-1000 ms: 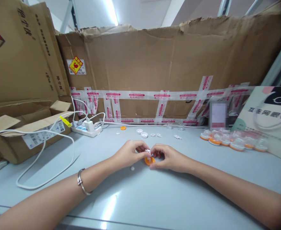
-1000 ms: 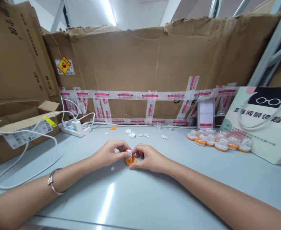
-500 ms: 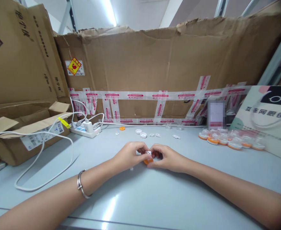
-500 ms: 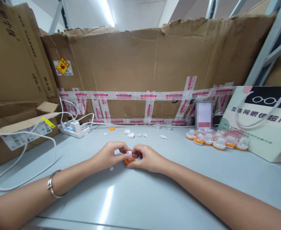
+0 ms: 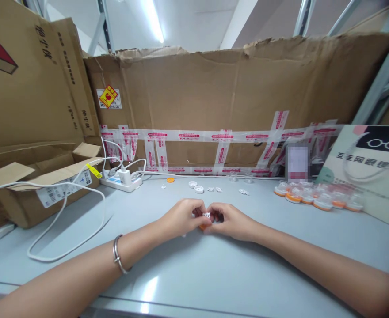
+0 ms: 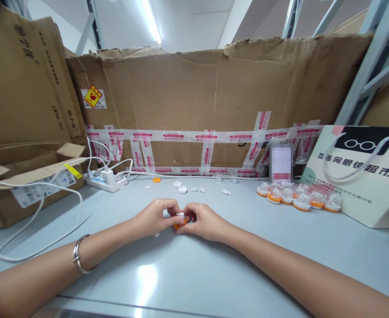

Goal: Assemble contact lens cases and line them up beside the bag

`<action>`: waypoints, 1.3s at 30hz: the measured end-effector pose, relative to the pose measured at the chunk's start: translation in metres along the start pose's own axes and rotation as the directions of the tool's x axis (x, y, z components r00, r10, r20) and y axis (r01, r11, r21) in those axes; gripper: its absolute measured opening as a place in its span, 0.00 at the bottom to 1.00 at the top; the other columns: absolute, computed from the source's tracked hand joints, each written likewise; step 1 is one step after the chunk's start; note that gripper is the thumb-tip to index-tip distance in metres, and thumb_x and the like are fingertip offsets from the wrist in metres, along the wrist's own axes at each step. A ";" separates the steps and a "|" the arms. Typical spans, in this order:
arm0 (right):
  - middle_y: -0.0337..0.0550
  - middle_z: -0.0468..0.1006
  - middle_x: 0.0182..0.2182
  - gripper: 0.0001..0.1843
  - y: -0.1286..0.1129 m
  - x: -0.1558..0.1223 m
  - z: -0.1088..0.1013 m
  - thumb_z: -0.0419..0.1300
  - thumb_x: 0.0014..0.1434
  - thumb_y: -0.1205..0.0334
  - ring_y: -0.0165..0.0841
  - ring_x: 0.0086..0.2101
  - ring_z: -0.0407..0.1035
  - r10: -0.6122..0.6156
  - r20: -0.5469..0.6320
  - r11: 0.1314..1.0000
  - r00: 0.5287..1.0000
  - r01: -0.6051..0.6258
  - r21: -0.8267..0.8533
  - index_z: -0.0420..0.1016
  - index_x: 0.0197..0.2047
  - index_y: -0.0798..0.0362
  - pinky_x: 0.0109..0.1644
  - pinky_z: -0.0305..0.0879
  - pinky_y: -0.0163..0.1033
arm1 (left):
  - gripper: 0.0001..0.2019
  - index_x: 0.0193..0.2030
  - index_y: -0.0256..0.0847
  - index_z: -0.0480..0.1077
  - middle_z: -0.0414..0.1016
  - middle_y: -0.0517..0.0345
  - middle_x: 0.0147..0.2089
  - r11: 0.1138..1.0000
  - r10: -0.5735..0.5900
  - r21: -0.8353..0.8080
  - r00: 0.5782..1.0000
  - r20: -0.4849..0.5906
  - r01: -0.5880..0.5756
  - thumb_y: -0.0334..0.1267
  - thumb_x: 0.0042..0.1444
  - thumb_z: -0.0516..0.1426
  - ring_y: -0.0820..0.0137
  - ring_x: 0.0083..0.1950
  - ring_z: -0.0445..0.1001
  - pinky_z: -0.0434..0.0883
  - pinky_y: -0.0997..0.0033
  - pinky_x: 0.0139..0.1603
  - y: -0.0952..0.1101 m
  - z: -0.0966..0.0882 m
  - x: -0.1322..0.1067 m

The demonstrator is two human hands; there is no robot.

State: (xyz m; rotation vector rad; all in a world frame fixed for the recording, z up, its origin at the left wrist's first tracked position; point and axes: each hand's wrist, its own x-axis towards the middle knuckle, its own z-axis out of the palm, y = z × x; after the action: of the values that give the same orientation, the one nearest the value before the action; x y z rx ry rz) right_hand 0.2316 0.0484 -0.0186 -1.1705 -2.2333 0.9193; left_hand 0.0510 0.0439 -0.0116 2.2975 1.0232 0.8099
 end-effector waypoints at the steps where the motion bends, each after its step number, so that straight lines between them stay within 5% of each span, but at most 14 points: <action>1: 0.35 0.66 0.26 0.15 0.000 -0.001 0.000 0.65 0.42 0.54 0.28 0.29 0.59 -0.007 -0.001 1.000 1.000 0.007 0.000 0.70 0.31 0.54 0.32 0.56 0.32 | 0.07 0.27 0.37 0.67 0.72 0.60 0.28 1.000 -0.004 -0.007 1.000 0.003 0.004 0.38 0.50 0.58 0.73 0.30 0.69 0.65 0.77 0.33 0.000 0.000 0.000; 13: 0.34 0.65 0.26 0.20 0.001 -0.001 -0.004 0.68 0.38 0.52 0.28 0.29 0.59 -0.030 0.024 0.999 0.999 0.030 0.024 0.69 0.32 0.54 0.32 0.56 0.32 | 0.07 0.30 0.37 0.69 0.71 0.61 0.28 0.999 0.054 -0.008 0.998 -0.020 -0.054 0.39 0.51 0.57 0.74 0.31 0.68 0.65 0.77 0.34 0.005 -0.005 -0.001; 17: 0.37 0.69 0.30 0.27 0.005 0.005 -0.026 0.68 0.36 0.50 0.30 0.33 0.64 -0.068 0.036 0.998 0.997 0.067 0.020 0.70 0.40 0.52 0.37 0.60 0.35 | 0.06 0.33 0.37 0.70 0.72 0.60 0.29 0.997 0.079 -0.012 0.996 -0.038 -0.080 0.38 0.51 0.57 0.74 0.31 0.69 0.66 0.77 0.35 0.001 -0.002 0.001; 19: 0.39 0.72 0.30 0.24 0.018 0.010 -0.049 0.63 0.43 0.48 0.32 0.32 0.66 -0.031 -0.119 0.999 0.992 0.030 -0.010 0.71 0.40 0.53 0.39 0.61 0.38 | 0.07 0.35 0.37 0.69 0.72 0.59 0.31 0.996 0.090 -0.022 0.995 -0.033 -0.090 0.37 0.50 0.58 0.74 0.33 0.70 0.67 0.76 0.37 -0.003 -0.001 0.002; 21: 0.44 0.73 0.31 0.20 0.042 0.015 -0.077 0.56 0.51 0.46 0.34 0.34 0.67 -0.005 -0.413 0.998 0.911 -0.023 -0.065 0.71 0.35 0.55 0.41 0.62 0.40 | 0.09 0.39 0.38 0.69 0.73 0.59 0.32 0.995 0.098 -0.025 0.995 -0.024 -0.099 0.36 0.50 0.58 0.73 0.34 0.70 0.67 0.75 0.39 -0.006 0.000 0.002; 23: 0.47 0.74 0.33 0.17 0.073 0.019 -0.105 0.54 0.53 0.49 0.37 0.36 0.67 -0.040 -0.697 0.971 0.716 -0.137 -0.196 0.71 0.34 0.55 0.43 0.62 0.42 | 0.11 0.41 0.39 0.68 0.73 0.59 0.33 0.995 0.096 -0.013 0.995 -0.009 -0.096 0.36 0.50 0.57 0.73 0.34 0.71 0.67 0.74 0.39 -0.006 0.000 0.001; 24: 0.49 0.73 0.34 0.15 0.089 0.020 -0.117 0.54 0.53 0.52 0.39 0.37 0.68 -0.076 -0.757 0.935 0.649 -0.218 -0.280 0.71 0.35 0.56 0.44 0.62 0.44 | 0.10 0.41 0.39 0.68 0.73 0.59 0.32 0.996 0.090 -0.006 0.996 -0.001 -0.090 0.35 0.51 0.57 0.73 0.34 0.71 0.67 0.74 0.39 -0.005 0.000 0.000; 26: 0.54 0.72 0.37 0.13 0.117 0.022 -0.134 0.55 0.51 0.58 0.43 0.41 0.67 -0.128 -0.783 0.868 0.609 -0.313 -0.385 0.71 0.37 0.58 0.48 0.61 0.47 | 0.09 0.41 0.39 0.68 0.73 0.59 0.32 0.997 0.079 -0.003 0.997 0.013 -0.079 0.35 0.51 0.56 0.73 0.34 0.71 0.68 0.75 0.39 -0.003 -0.001 0.000; 30: 0.58 0.70 0.43 0.17 0.145 0.030 -0.137 0.54 0.51 0.61 0.46 0.48 0.63 -0.169 -0.749 0.837 0.641 -0.309 -0.453 0.69 0.44 0.60 0.53 0.58 0.49 | 0.10 0.42 0.39 0.68 0.73 0.58 0.33 0.997 0.075 -0.026 0.997 0.024 -0.074 0.34 0.51 0.56 0.73 0.35 0.71 0.68 0.75 0.39 -0.001 -0.002 0.000; 39: 0.57 0.64 0.52 0.23 0.165 0.047 -0.125 0.52 0.53 0.62 0.46 0.55 0.56 -0.179 -0.697 0.815 0.694 -0.293 -0.501 0.64 0.53 0.59 0.57 0.54 0.50 | 0.15 0.45 0.40 0.68 0.74 0.57 0.37 0.998 0.060 0.005 0.998 0.028 -0.060 0.29 0.49 0.53 0.71 0.39 0.72 0.67 0.74 0.40 -0.001 -0.008 0.001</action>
State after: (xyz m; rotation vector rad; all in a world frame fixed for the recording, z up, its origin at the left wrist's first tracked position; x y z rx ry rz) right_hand 0.3770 0.2000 -0.0516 -1.5224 -1.8007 -0.2908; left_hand 0.0454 0.0464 -0.0062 2.3480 0.9496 0.7975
